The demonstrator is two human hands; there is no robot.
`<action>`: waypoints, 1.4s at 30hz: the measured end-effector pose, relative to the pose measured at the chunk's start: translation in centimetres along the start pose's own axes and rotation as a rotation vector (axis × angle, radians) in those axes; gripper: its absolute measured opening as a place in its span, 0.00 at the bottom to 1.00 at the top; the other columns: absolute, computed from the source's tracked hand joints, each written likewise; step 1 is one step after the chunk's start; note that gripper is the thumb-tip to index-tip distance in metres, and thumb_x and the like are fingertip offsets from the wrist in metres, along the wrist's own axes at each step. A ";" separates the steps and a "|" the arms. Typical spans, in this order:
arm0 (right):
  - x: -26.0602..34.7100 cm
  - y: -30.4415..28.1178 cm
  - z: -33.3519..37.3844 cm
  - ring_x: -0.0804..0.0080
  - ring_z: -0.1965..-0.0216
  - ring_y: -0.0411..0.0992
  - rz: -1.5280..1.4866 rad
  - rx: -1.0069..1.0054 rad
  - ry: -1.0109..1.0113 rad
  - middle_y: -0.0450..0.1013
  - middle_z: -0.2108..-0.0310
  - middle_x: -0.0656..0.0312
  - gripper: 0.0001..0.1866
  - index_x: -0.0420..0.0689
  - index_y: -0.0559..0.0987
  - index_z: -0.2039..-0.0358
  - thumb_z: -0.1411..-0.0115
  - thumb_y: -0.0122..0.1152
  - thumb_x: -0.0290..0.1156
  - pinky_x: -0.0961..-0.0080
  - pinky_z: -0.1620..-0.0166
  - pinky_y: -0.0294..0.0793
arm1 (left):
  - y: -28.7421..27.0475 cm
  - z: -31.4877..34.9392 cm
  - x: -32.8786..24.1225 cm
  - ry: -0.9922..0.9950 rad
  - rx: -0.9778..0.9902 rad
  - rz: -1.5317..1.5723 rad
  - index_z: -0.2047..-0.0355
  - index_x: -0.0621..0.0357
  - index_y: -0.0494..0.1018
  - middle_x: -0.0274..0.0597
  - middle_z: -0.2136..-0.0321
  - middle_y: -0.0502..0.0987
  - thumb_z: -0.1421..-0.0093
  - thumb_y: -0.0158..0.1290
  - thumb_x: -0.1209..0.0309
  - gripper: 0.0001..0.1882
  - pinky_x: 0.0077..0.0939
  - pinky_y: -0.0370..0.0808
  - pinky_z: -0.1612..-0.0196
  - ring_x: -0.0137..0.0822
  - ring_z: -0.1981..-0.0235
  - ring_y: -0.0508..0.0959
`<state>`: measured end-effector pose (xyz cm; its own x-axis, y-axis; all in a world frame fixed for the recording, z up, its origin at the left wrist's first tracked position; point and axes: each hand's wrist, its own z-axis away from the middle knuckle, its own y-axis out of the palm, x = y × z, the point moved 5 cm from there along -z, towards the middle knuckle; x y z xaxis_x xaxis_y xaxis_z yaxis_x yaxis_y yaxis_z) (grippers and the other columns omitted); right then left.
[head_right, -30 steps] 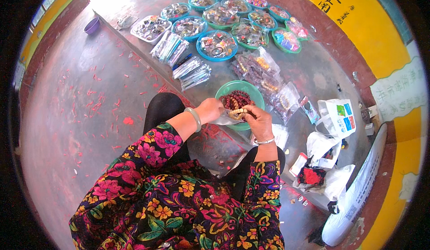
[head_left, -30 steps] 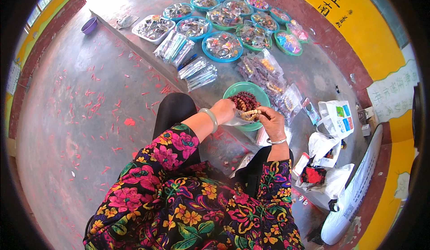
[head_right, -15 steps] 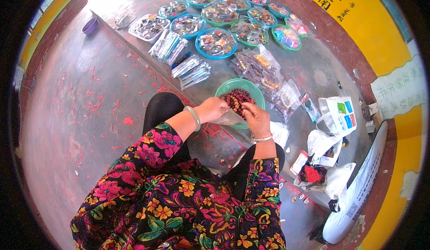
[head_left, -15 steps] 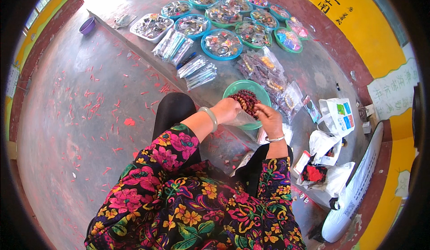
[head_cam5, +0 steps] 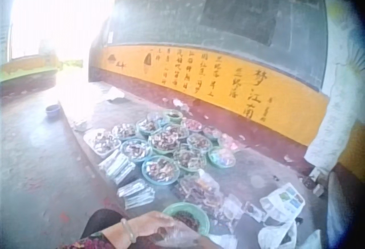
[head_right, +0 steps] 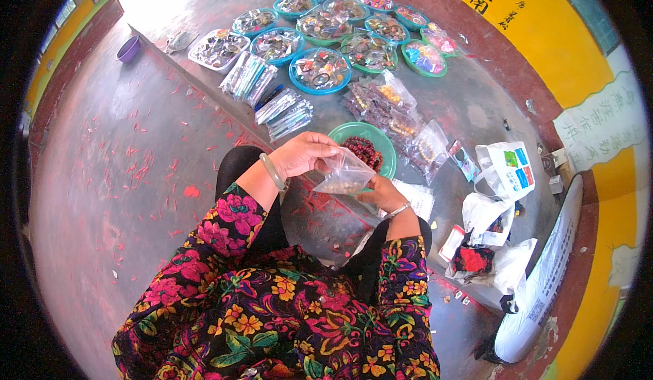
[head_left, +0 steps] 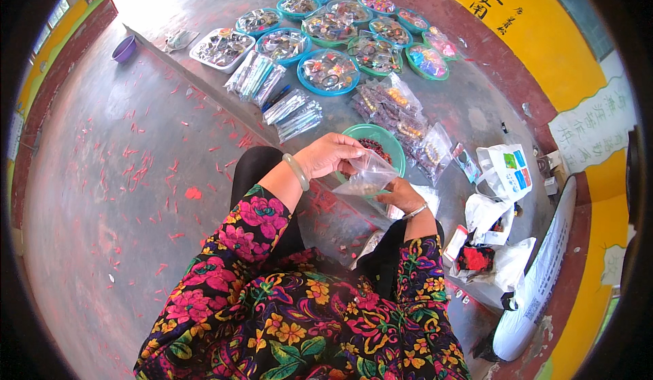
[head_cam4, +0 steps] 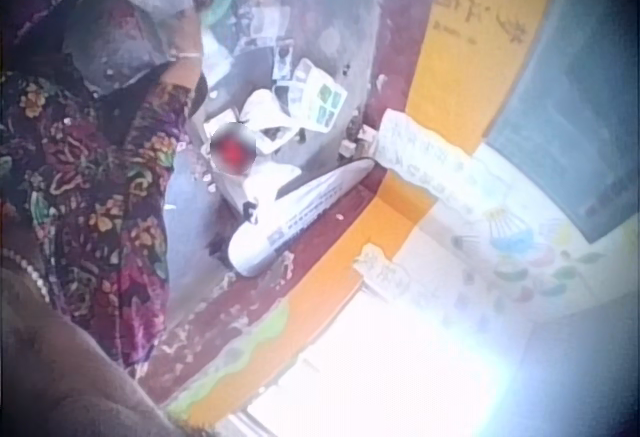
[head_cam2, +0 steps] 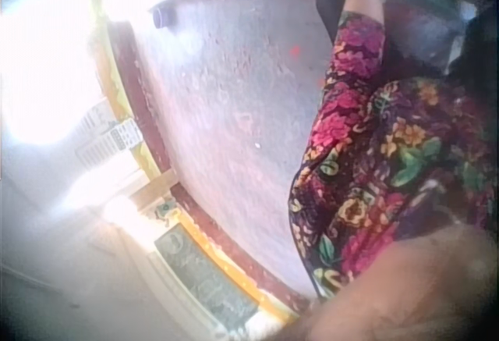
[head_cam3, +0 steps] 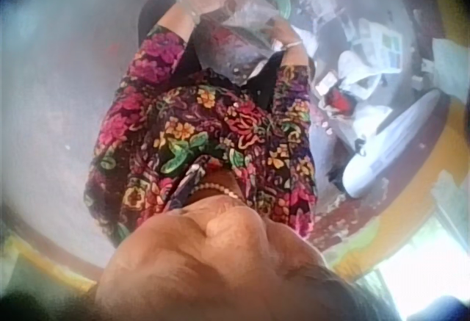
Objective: The person sits on the floor and repeatedly picks up beaded bracelets from a green bowl, places them into small clear plastic bags, and sets the filled bags aside. The person handles the beads and bags by hand throughout the clip.
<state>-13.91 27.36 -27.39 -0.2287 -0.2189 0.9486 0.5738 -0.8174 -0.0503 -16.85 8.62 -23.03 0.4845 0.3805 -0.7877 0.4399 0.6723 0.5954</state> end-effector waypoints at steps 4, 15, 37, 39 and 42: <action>-0.6 0.6 -1.0 0.76 0.62 0.70 -0.113 -0.021 0.062 0.72 0.63 0.65 0.16 0.40 0.73 0.58 0.50 0.57 0.23 0.79 0.56 0.68 | -1.4 -0.2 -0.8 0.098 -0.108 0.140 0.64 0.60 0.72 0.39 0.67 0.74 0.44 0.49 0.65 0.12 0.22 0.71 0.67 0.29 0.66 0.74; -0.1 0.2 -1.2 0.74 0.68 0.73 -0.522 -0.240 0.058 0.73 0.67 0.63 0.12 0.41 0.72 0.61 0.45 0.55 0.31 0.82 0.73 0.74 | -3.1 -1.0 4.1 -0.265 -0.186 -0.320 0.61 0.54 0.70 0.29 0.70 0.71 0.50 0.55 0.63 0.16 0.18 0.61 0.68 0.22 0.70 0.67; -2.8 -9.7 2.5 0.76 0.75 0.73 -0.492 -0.497 0.179 0.75 0.72 0.61 0.10 0.43 0.73 0.65 0.47 0.57 0.32 0.85 0.77 0.71 | -0.9 -1.8 3.6 -0.211 -0.329 -0.534 0.65 0.61 0.71 0.39 0.70 0.75 0.46 0.48 0.64 0.14 0.23 0.70 0.71 0.29 0.69 0.73; -3.6 -13.1 3.2 0.76 0.76 0.73 -0.480 -0.566 0.182 0.75 0.72 0.61 0.09 0.43 0.73 0.66 0.47 0.57 0.32 0.84 0.77 0.71 | -0.4 -2.1 3.9 -0.217 -0.273 -0.591 0.64 0.62 0.71 0.39 0.69 0.75 0.45 0.48 0.64 0.14 0.22 0.71 0.70 0.29 0.68 0.74; -4.4 -17.3 2.5 0.75 0.76 0.73 -0.503 -0.685 0.159 0.73 0.74 0.62 0.09 0.43 0.72 0.67 0.47 0.56 0.32 0.83 0.78 0.71 | -0.4 -2.3 4.6 -0.226 -0.216 -0.664 0.64 0.62 0.72 0.38 0.71 0.75 0.43 0.46 0.66 0.13 0.20 0.71 0.70 0.27 0.70 0.74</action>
<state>-20.91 43.78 -29.88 -0.4647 0.2253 0.8563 -0.2138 -0.9670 0.1384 -16.51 11.54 -27.26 0.3218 -0.2751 -0.9059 0.5471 0.8350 -0.0592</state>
